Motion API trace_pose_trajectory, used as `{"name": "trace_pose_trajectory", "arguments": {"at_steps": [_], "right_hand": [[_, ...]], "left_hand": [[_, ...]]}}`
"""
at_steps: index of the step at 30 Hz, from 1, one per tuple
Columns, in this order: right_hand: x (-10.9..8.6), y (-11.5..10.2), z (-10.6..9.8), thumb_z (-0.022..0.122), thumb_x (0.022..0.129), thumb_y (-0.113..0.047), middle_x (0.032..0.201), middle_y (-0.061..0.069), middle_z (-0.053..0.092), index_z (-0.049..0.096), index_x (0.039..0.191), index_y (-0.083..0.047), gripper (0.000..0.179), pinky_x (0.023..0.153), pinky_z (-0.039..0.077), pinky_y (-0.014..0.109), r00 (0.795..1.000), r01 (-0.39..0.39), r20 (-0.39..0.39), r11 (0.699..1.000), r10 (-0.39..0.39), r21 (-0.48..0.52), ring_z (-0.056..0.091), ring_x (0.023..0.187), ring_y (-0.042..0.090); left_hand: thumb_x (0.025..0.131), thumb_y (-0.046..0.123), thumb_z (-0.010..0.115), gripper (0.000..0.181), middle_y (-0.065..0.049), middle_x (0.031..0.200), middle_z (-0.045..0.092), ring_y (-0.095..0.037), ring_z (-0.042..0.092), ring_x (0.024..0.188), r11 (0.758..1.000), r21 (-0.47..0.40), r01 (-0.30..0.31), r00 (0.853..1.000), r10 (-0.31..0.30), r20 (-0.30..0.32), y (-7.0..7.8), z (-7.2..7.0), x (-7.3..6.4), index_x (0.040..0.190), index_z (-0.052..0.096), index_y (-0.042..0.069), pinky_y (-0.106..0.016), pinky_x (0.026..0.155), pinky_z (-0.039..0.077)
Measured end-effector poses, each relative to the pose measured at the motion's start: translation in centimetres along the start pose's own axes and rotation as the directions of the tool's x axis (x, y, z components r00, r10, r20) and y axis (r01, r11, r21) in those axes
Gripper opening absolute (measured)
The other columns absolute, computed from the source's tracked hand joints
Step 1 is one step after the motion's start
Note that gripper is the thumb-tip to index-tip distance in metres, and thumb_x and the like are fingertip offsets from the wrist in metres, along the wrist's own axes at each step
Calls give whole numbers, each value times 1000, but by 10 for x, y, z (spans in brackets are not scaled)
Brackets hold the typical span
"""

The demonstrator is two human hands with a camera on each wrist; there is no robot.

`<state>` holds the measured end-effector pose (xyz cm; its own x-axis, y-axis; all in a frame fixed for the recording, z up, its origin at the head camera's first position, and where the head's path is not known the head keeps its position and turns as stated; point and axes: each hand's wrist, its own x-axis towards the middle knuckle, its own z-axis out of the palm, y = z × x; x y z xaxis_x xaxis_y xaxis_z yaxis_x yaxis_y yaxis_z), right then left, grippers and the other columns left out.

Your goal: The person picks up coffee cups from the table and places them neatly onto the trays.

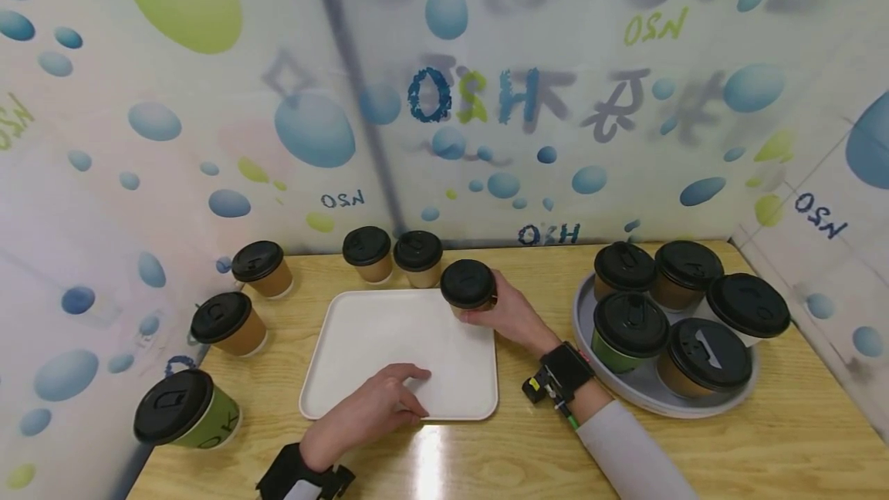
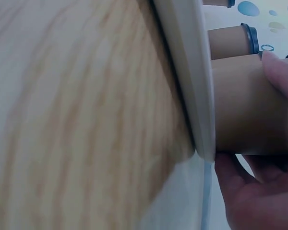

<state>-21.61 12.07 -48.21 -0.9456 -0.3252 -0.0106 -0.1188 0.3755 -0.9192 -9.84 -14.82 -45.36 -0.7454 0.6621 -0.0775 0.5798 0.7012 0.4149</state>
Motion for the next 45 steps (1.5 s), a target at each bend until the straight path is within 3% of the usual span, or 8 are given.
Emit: {"name": "trace_pose_trajectory", "arguments": {"at_steps": [10,18,22,25,29,33,38,45], "right_hand": [[1,1,0,88,85,-27,158,20,41,31,158,-4,95,117,35,57,1000,8,6,1000,-8,-1,41,144,39],[-8,-1,-3,84,88,-16,160,24,35,23,162,-3,97,116,36,56,1000,-14,13,1000,15,-6,39,145,45],[-21,-2,-7,74,95,-13,157,30,37,20,162,3,88,113,41,55,997,-71,-5,997,71,-40,43,142,49],[-30,-3,-10,66,100,-14,150,31,46,28,158,7,72,107,48,53,994,-103,-45,990,99,-100,52,134,46],[-41,-7,-12,64,102,-16,123,21,67,57,138,6,43,92,57,46,991,-115,-99,962,93,-246,67,109,35],[-49,-10,-12,66,99,-15,90,5,69,74,105,-1,17,73,54,36,994,-83,-97,913,48,-400,62,80,19],[-55,-10,-9,68,98,-17,70,-3,57,72,80,-10,19,61,41,29,998,-60,-57,859,36,-508,50,64,14],[-57,-10,-5,68,100,-21,59,-3,45,61,68,-13,33,57,32,29,990,-103,33,856,139,-507,45,56,15]], "left_hand": [[85,12,86,12,-4,132,68,-23,58,128,1000,5,4,1000,-4,0,-1,1,1,92,86,22,-37,110,46],[84,11,87,12,-5,132,68,-25,58,127,1000,-8,2,1000,-2,-8,0,1,0,91,86,21,-38,109,46],[84,11,87,12,-5,132,68,-24,59,127,1000,-13,1,1000,-1,-2,0,2,1,91,86,21,-38,109,47],[84,11,86,12,-5,132,69,-24,58,127,1000,-10,0,1000,0,-3,0,2,1,91,86,21,-38,109,46],[85,11,86,11,-6,131,69,-25,58,128,1000,-1,-4,1000,4,-13,0,2,0,91,86,21,-39,109,46],[84,11,86,11,-6,130,69,-25,58,127,1000,1,-7,1000,7,-18,1,1,-1,91,86,20,-39,109,47],[85,11,86,11,-6,131,69,-26,58,128,1000,-9,-2,1000,2,-14,1,1,-1,91,86,20,-39,109,47],[85,11,86,11,-5,132,68,-24,58,128,1000,3,4,1000,-4,-12,1,2,-1,91,86,20,-38,110,46]]}}
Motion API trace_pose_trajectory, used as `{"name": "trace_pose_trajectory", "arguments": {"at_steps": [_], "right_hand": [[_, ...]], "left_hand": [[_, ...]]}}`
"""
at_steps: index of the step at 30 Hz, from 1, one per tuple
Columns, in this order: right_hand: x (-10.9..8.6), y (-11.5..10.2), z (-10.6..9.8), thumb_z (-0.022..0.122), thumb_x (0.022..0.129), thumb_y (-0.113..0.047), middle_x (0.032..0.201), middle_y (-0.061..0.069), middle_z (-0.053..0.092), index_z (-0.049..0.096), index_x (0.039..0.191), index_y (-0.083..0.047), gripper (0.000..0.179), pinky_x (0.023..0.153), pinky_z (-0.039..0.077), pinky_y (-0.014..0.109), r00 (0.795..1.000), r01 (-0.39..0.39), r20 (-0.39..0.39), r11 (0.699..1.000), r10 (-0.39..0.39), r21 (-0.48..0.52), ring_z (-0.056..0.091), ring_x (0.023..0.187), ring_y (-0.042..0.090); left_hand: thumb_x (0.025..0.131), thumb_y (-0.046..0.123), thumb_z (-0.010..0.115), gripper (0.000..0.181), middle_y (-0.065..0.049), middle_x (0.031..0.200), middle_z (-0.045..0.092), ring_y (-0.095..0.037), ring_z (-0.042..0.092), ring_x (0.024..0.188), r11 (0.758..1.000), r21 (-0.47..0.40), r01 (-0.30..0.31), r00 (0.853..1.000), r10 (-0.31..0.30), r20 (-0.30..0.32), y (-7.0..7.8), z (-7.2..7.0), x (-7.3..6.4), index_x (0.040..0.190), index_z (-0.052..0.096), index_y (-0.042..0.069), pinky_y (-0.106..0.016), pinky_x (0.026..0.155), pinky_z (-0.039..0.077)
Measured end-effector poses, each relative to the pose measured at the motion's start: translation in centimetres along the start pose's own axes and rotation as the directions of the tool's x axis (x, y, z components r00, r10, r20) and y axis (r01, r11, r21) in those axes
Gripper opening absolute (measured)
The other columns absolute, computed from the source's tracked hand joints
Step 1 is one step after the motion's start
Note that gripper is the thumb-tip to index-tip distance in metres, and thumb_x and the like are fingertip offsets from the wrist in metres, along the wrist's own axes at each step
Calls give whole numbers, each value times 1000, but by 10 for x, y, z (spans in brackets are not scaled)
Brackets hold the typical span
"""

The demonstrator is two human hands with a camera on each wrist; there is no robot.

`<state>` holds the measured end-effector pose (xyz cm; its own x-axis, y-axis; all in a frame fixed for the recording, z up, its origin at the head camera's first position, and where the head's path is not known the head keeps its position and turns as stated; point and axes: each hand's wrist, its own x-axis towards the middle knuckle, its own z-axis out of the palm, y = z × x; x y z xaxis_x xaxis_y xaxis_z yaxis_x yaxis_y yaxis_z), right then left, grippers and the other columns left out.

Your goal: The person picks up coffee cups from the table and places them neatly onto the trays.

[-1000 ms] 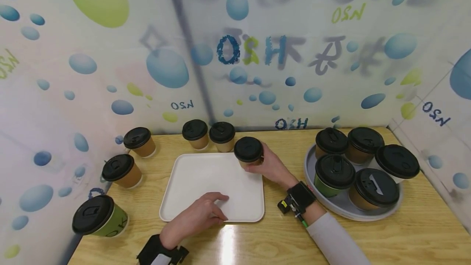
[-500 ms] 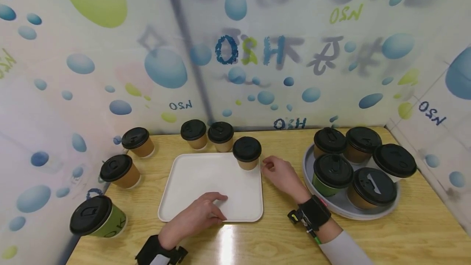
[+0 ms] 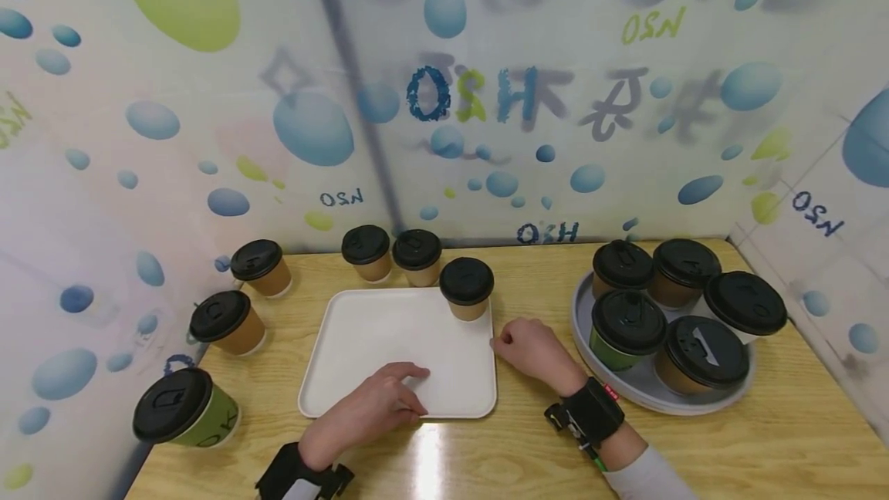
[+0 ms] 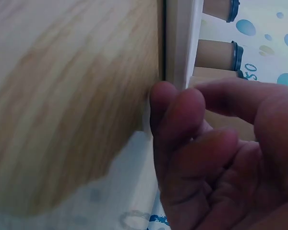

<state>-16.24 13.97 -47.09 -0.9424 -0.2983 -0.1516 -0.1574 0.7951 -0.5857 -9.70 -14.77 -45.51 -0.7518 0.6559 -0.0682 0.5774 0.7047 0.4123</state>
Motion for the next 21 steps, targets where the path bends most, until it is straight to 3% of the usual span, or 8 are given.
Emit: {"name": "trace_pose_trajectory", "arguments": {"at_steps": [9,14,17,19,21], "right_hand": [[3,1,5,66,100,-18,58,-2,52,63,68,-13,33,57,36,29,998,-13,60,1000,12,25,48,54,15],[3,1,5,65,100,-16,58,-2,52,63,67,-13,33,55,34,28,998,5,57,998,-8,56,47,54,14],[3,1,5,64,100,-16,58,-2,53,63,68,-13,32,54,35,27,998,8,61,997,-13,80,47,53,14],[3,2,5,64,101,-15,59,-2,54,64,70,-13,31,54,36,27,998,3,68,995,-9,96,48,53,14],[3,2,5,63,101,-15,59,-2,55,64,71,-13,30,53,37,27,997,-2,74,994,-6,107,49,53,14]], "left_hand": [[87,15,85,8,-5,133,68,-19,59,127,999,28,-18,999,17,47,1,-7,1,93,86,21,-36,110,46],[93,19,79,11,-3,135,67,-21,59,128,996,-59,62,994,-56,92,-4,-14,3,104,84,18,-39,109,47],[97,18,75,18,-6,132,68,-25,61,126,988,-124,93,995,-89,41,-12,-23,7,113,80,12,-46,106,49],[98,16,72,21,-9,129,69,-27,63,124,985,-154,84,995,-90,-36,-18,-30,11,117,77,9,-49,104,50],[99,16,71,22,-8,125,71,-27,65,120,977,-193,87,986,-112,-125,-23,-36,16,118,76,6,-49,101,52]]}}
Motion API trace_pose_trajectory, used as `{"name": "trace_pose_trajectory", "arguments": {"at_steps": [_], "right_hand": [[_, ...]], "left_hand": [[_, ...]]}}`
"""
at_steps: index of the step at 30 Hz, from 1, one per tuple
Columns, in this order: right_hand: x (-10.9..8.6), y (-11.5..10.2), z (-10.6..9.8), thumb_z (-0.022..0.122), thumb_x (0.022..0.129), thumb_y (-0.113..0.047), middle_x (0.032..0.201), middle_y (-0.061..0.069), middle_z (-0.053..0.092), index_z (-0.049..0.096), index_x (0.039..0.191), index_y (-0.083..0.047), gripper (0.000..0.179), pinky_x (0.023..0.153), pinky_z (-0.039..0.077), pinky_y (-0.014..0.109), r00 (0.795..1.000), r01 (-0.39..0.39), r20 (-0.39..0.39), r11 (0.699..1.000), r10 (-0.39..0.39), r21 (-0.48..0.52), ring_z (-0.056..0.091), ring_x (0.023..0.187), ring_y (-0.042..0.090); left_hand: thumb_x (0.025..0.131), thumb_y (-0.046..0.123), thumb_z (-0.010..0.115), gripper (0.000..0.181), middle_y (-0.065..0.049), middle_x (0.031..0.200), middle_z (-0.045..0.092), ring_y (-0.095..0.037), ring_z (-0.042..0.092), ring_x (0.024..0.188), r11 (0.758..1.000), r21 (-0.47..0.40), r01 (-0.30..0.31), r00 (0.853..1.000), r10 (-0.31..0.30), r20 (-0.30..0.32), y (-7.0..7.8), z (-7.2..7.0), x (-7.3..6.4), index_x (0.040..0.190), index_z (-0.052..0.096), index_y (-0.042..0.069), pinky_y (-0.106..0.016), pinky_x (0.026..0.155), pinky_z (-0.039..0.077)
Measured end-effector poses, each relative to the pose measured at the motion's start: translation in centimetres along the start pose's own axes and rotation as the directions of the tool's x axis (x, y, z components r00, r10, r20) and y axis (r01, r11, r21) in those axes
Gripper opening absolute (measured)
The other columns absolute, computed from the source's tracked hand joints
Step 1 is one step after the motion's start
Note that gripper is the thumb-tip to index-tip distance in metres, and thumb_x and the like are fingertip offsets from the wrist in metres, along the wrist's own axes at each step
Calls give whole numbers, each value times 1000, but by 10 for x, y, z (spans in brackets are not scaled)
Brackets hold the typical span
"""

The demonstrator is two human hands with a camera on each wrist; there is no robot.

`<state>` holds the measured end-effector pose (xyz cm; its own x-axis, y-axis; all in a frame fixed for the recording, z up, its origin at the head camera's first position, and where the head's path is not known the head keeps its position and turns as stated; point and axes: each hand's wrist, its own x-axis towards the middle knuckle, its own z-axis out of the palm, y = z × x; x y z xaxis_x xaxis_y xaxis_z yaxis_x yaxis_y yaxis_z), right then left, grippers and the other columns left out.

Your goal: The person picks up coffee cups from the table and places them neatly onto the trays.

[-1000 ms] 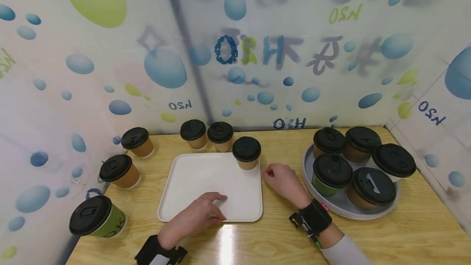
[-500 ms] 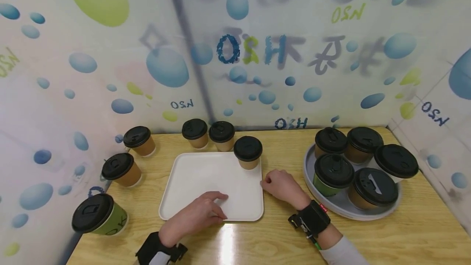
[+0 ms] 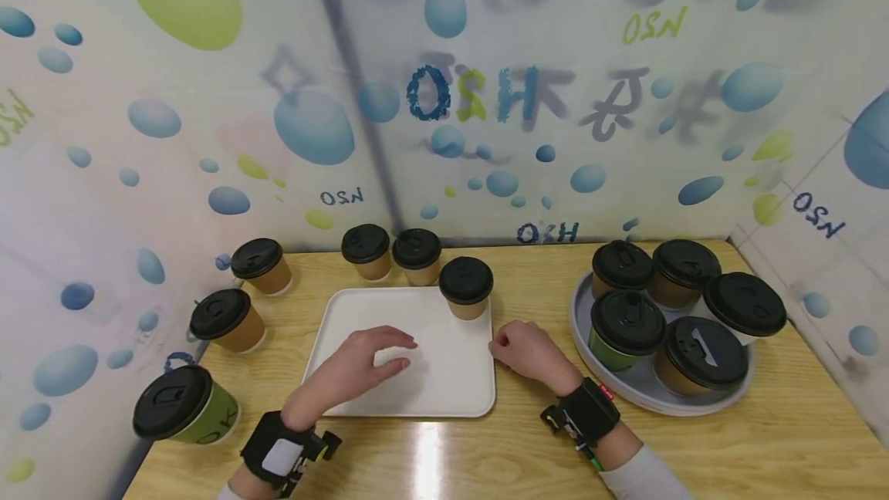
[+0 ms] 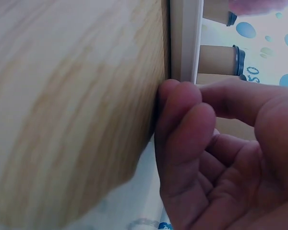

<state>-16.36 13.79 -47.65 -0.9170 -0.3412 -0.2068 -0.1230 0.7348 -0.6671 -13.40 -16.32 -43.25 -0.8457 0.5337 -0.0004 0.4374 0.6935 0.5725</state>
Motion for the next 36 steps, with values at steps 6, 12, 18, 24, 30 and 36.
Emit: {"name": "trace_pose_trajectory", "arguments": {"at_steps": [6,12,18,24,30,36], "right_hand": [[-1,0,0,63,101,-14,61,-1,56,64,73,-12,28,54,38,27,1000,-9,3,1000,9,4,50,53,15],[-2,0,0,63,101,-13,61,0,56,64,75,-12,27,54,37,28,1000,-23,14,1000,22,12,50,54,15],[-1,1,1,62,101,-14,61,0,56,63,74,-12,28,54,37,28,1000,-22,21,1000,22,-4,50,53,15],[0,1,2,62,101,-13,60,0,55,63,73,-12,28,53,38,28,1000,-14,16,1000,14,2,50,53,15],[0,1,2,62,101,-13,59,-1,54,62,73,-12,28,53,38,27,1000,15,20,1000,-15,12,49,52,14],[0,1,1,62,101,-13,60,-1,55,62,73,-12,28,53,38,27,1000,13,22,1000,-13,16,50,53,14]], "left_hand": [[98,12,72,16,-4,108,75,-22,71,104,990,-135,43,962,-77,-261,-8,-13,23,111,75,4,-44,91,59],[96,13,74,37,-16,121,67,-32,67,114,953,-289,92,880,-213,-424,-16,-8,46,127,59,-1,-49,97,55],[95,17,76,68,-29,141,51,-41,52,130,911,-399,102,841,-293,-454,-21,4,64,146,39,-7,-54,105,48],[94,18,77,76,-30,149,44,-44,45,138,883,-455,114,821,-342,-457,-23,13,78,151,34,-8,-53,112,42],[91,22,81,88,-30,156,36,-43,39,145,876,-450,172,802,-390,-452,-30,22,90,155,28,-8,-55,118,35],[89,24,83,95,-27,160,33,-40,35,148,855,-491,168,800,-409,-439,-31,24,100,158,24,-6,-53,120,32]]}}
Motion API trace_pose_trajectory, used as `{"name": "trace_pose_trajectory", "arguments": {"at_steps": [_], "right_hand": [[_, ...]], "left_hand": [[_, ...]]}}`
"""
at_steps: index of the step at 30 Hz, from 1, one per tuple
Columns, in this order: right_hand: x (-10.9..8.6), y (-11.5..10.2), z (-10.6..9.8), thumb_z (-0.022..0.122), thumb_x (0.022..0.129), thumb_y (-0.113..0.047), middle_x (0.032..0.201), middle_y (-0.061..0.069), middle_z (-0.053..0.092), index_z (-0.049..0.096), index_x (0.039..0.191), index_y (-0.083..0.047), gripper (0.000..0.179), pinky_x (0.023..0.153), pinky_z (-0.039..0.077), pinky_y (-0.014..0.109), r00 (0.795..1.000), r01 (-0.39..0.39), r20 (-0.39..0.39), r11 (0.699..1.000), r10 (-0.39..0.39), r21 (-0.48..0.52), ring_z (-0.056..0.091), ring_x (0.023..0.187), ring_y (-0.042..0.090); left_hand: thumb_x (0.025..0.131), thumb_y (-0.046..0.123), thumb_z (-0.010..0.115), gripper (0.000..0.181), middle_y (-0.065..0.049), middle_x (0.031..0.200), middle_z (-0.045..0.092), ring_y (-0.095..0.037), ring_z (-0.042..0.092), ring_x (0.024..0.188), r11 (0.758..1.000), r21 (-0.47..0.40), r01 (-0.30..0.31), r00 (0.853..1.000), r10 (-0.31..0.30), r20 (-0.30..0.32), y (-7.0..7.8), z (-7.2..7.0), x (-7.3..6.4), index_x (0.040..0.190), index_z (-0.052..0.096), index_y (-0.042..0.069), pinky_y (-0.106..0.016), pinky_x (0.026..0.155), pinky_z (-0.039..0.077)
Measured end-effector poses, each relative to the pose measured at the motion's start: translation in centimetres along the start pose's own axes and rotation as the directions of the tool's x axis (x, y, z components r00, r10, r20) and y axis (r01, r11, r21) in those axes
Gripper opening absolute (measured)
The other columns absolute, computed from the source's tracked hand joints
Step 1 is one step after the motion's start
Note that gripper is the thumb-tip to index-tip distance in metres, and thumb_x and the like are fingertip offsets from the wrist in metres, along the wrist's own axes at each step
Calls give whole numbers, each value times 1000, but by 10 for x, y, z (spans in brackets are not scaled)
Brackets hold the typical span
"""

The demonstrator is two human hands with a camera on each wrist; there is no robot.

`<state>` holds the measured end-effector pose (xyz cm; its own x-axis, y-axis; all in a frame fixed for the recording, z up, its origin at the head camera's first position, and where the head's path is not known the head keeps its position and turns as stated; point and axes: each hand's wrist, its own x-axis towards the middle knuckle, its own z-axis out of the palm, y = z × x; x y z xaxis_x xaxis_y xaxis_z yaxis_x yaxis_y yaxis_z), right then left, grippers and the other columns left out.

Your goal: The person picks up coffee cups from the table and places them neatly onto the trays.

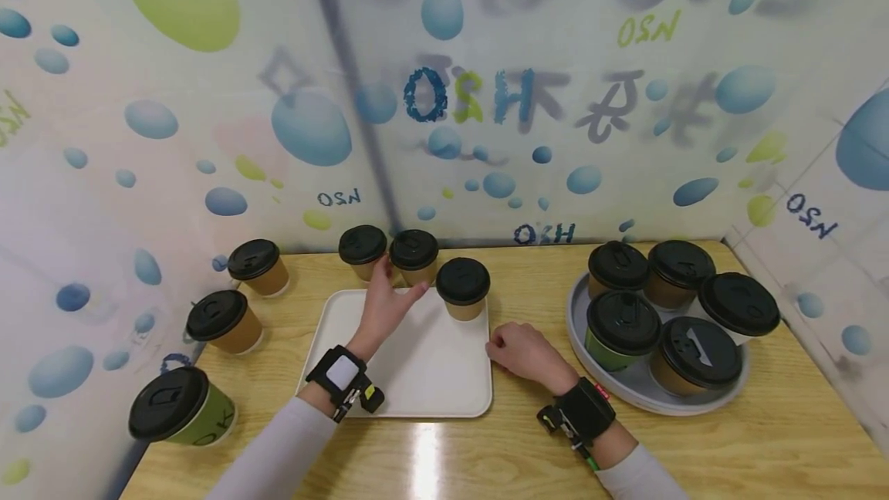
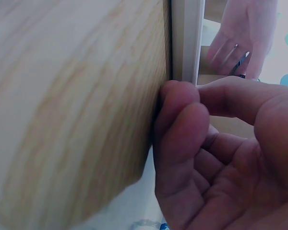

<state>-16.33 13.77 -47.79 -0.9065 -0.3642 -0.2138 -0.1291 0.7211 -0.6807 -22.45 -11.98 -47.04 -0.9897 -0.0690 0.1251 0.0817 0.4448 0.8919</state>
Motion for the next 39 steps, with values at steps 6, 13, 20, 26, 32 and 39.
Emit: {"name": "trace_pose_trajectory", "arguments": {"at_steps": [6,13,20,26,32,39], "right_hand": [[1,0,0,62,101,-13,61,-1,55,63,74,-12,27,53,38,27,1000,-10,5,1000,10,4,50,53,14],[1,-1,0,62,101,-13,61,-1,56,63,74,-12,27,52,38,26,1000,-5,11,1000,5,10,50,53,13],[0,-2,1,63,101,-13,62,-1,56,64,76,-12,25,52,39,25,1000,9,16,1000,-9,6,51,53,13],[0,-2,0,63,101,-12,63,-1,56,64,77,-11,24,53,40,27,1000,2,15,1000,-3,23,51,54,13],[0,0,1,61,101,-12,62,-1,55,64,76,-11,25,51,40,26,1000,5,16,999,-6,36,51,52,13],[0,1,1,61,101,-12,61,-1,55,63,75,-11,26,51,39,26,1000,-6,6,999,6,46,51,52,13]], "left_hand": [[88,28,84,98,-29,159,34,-40,34,148,1000,25,16,1000,-16,-21,2,4,12,156,25,-9,-51,121,30],[83,24,87,98,-29,155,40,-39,39,146,999,-46,16,999,-18,-49,1,8,22,154,27,-9,-51,121,30],[80,19,90,100,-26,155,41,-38,40,145,994,-107,29,995,-39,-89,-8,14,29,155,27,-5,-51,121,30],[79,15,90,99,-26,151,45,-39,44,141,995,-94,15,993,-26,-112,-11,19,33,154,28,-4,-48,120,32],[81,18,90,93,-26,148,49,-41,48,138,999,-47,3,995,-7,-97,-11,23,33,151,32,-4,-51,117,37],[82,20,88,89,-24,144,51,-41,51,134,1000,-23,-19,996,17,-87,-12,25,31,149,35,-2,-51,115,39]]}}
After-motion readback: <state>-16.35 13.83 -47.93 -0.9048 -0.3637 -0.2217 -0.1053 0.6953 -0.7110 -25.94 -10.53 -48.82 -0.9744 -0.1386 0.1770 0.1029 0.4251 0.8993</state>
